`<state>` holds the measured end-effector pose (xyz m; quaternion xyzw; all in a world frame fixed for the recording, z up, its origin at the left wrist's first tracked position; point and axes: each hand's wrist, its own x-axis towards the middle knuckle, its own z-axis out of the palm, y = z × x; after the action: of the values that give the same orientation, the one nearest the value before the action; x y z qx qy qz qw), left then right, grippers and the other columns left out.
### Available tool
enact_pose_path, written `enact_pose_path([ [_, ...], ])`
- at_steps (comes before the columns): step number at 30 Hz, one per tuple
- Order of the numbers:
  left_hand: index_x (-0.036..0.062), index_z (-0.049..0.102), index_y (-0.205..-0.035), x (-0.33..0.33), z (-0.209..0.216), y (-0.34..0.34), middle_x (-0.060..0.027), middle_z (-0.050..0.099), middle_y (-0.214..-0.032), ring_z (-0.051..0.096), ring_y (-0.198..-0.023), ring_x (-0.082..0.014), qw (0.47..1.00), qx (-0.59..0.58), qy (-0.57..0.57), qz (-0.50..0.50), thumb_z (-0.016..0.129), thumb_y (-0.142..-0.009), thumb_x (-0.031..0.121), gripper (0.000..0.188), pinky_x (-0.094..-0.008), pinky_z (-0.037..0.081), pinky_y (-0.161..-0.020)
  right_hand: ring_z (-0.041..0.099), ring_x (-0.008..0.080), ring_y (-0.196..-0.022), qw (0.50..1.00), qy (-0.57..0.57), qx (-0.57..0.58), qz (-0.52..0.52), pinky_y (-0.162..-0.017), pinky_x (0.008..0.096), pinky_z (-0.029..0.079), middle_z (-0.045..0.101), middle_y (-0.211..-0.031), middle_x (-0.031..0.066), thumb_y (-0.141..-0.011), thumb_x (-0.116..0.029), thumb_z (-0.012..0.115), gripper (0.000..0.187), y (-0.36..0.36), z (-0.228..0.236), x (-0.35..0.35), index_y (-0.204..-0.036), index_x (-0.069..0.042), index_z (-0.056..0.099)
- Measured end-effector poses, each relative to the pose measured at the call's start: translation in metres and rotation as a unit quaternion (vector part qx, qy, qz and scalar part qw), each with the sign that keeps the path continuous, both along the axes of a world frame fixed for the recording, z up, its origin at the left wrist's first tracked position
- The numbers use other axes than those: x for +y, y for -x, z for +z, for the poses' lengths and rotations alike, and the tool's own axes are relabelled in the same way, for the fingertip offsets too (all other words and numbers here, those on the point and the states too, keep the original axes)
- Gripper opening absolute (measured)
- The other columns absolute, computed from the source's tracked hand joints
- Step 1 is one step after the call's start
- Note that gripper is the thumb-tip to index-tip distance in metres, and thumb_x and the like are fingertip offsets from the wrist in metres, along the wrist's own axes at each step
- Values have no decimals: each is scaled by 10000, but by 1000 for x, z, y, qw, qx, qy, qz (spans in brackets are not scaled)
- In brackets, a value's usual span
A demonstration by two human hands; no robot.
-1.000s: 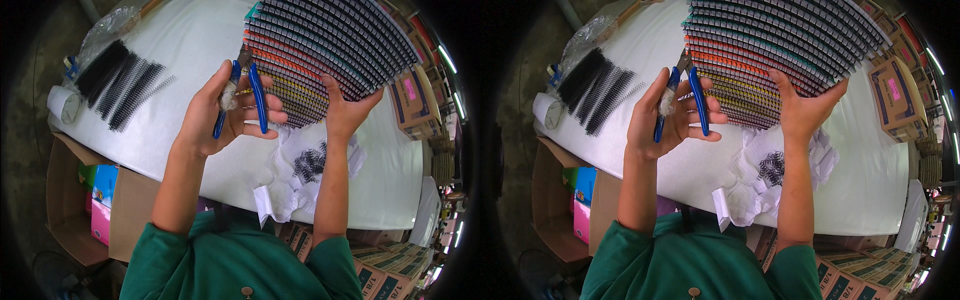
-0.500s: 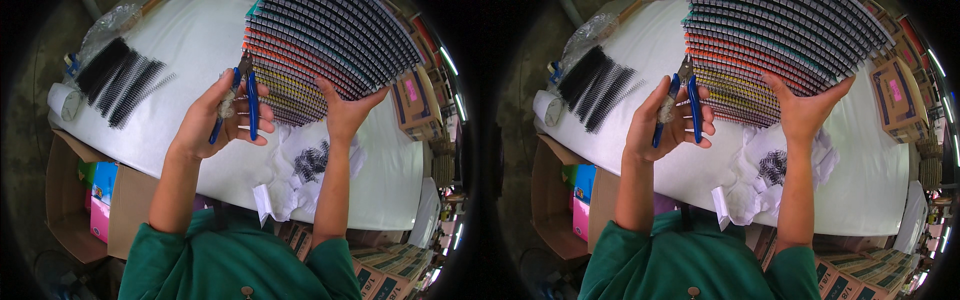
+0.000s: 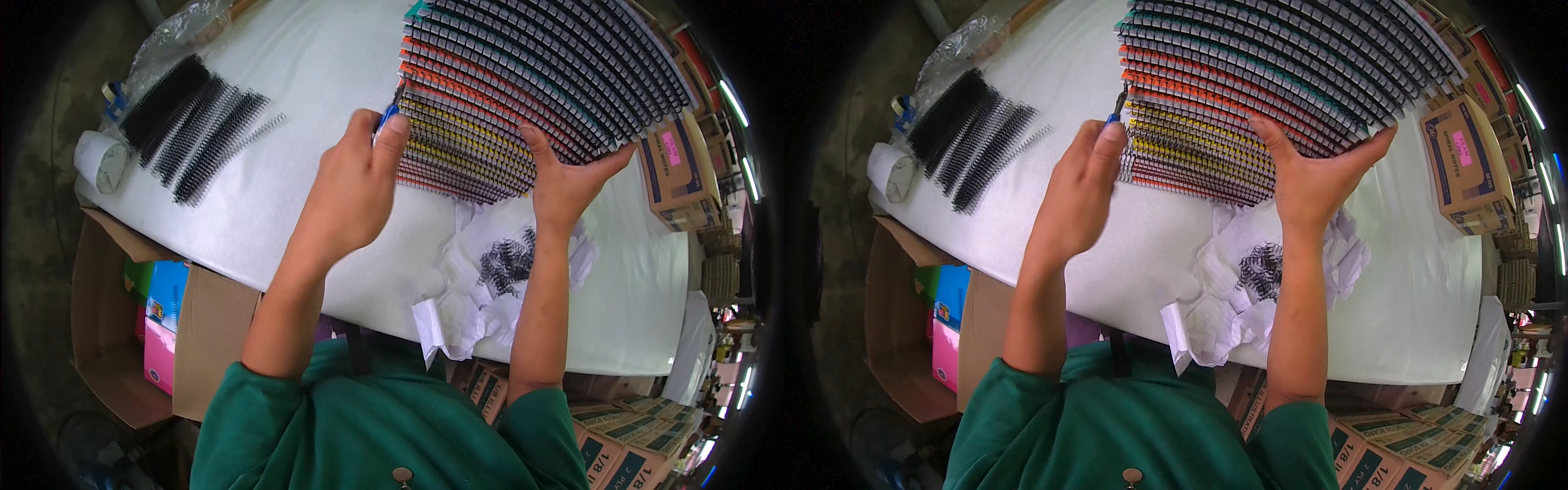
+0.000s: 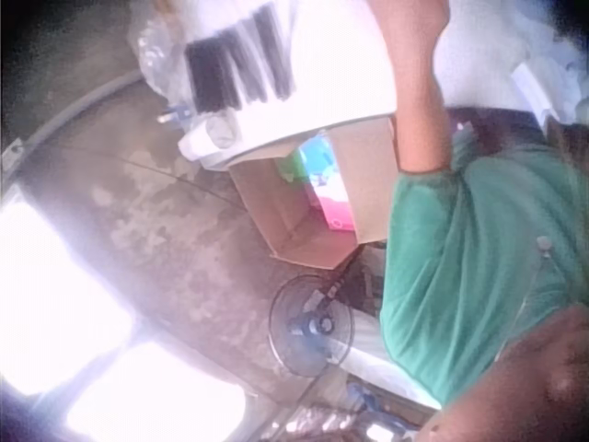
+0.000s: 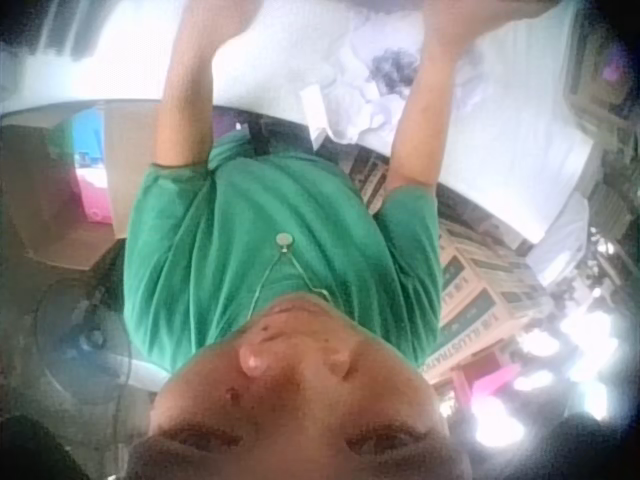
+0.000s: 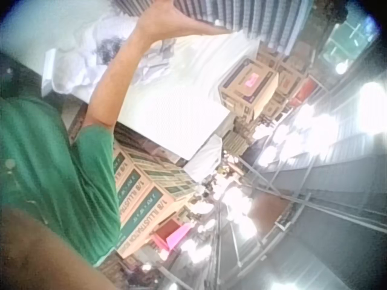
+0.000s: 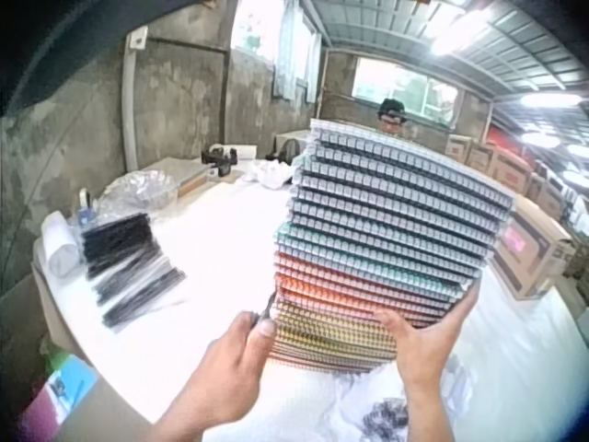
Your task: The person uses pliers to trim the excess length of plastic spiral bindings from a large stack of notebooks, working one notebook at a time and placing the trimmed bits on a white cloth.
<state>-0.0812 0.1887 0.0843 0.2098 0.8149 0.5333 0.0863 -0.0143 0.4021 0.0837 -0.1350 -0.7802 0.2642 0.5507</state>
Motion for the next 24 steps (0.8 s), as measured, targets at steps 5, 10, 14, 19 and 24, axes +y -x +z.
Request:
enact_pose_path([
  [5,-7,489,-1133,-10,-4,4,-185,628,-942,644,-826,-308,920,-286,-224,-150,321,-929,545,612,-417,512,-696,301,327,-1266,999,-46,-19,-8,-1060,409,252,260,-1363,215,-496,-367,898,1286,-3,-2,-1,-1393,17,61],
  [10,-15,431,-1241,-12,-18,4,-197,577,-961,622,-841,-325,749,-467,-395,-255,241,-931,556,676,-483,530,-737,297,324,-1267,999,-31,-28,10,-1062,408,249,241,-1374,220,-487,-321,910,1302,-1,2,-5,-1398,17,42],
  [14,5,478,-1194,-8,-19,5,-126,576,-842,600,-763,-245,867,-363,-283,-190,262,-937,549,639,-391,515,-657,292,324,-1273,999,-43,-32,-10,-1065,407,247,237,-1378,221,-490,-315,909,1304,-2,-2,0,-1398,17,34],
  [19,22,512,-1153,5,-24,-6,-100,605,-861,583,-691,-191,989,-84,-111,-42,323,-938,521,576,-347,491,-635,268,330,-1293,998,-40,-37,-8,-1078,409,229,204,-1398,227,-487,-310,911,1340,-3,-2,-1,-1404,8,-12],
  [24,16,467,-1214,-9,-26,3,-158,589,-916,588,-728,-238,734,-466,-420,-260,279,-939,533,615,-425,540,-647,206,330,-1326,996,-69,-53,-3,-1093,412,197,119,-1433,233,-499,-308,906,1365,-8,-3,2,-1408,-13,-68],
])
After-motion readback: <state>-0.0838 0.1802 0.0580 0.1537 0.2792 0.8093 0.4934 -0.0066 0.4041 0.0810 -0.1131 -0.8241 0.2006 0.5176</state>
